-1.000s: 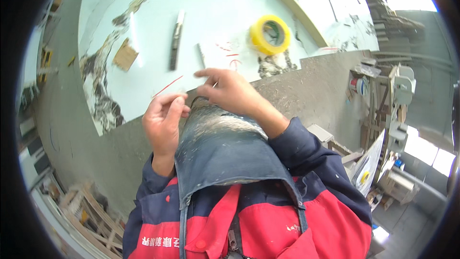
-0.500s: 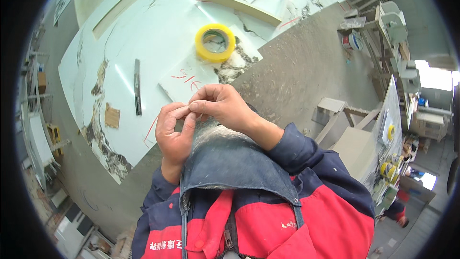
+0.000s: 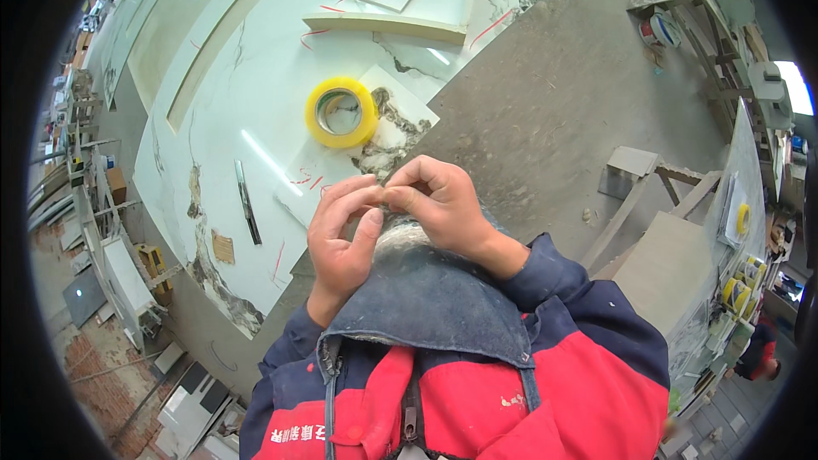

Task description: The person marks and cuts marble-patterned tiles using a utility knife and tape, then grinds the edges with an angle grinder. The person handles the tiles one at a time, aligns them, and uses tools to score and smooth the edges.

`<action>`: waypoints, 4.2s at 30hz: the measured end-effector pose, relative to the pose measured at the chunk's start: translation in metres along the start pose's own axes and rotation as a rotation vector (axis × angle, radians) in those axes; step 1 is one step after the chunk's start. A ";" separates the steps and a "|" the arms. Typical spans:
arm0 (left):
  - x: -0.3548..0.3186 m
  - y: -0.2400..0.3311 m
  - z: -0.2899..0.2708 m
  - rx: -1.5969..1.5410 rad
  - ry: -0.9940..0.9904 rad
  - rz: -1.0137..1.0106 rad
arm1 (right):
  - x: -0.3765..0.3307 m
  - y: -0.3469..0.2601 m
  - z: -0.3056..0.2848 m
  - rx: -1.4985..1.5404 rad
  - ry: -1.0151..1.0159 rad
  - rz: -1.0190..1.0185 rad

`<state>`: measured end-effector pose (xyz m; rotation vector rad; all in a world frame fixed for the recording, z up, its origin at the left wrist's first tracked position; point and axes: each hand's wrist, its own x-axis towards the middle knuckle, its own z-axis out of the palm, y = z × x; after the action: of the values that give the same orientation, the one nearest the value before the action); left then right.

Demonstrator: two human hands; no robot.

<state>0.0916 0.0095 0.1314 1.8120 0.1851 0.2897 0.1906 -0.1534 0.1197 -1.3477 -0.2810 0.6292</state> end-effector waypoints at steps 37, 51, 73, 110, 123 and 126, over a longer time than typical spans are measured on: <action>0.098 -0.105 -0.048 1.044 -0.113 -0.297 | 0.039 0.141 -0.169 -0.740 0.264 0.208; 0.069 -0.119 -0.071 0.974 0.015 -0.340 | 0.049 0.152 -0.140 -0.474 0.284 0.307; 0.050 -0.124 -0.068 0.972 0.038 -0.287 | 0.045 0.133 -0.009 0.637 0.101 0.738; -0.126 0.018 -0.071 -0.968 1.253 0.223 | 0.040 -0.002 0.043 0.279 -1.225 0.264; -0.278 -0.059 -0.111 -1.015 1.250 0.361 | -0.049 0.064 0.164 -0.190 -0.949 -0.213; -0.361 -0.135 -0.139 -1.274 0.965 0.572 | -0.077 0.073 0.200 -0.426 -0.901 -0.309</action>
<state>-0.2909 0.0734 -0.0018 0.3116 0.0915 1.3306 0.0026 -0.0277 0.1058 -1.3012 -1.3870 0.9147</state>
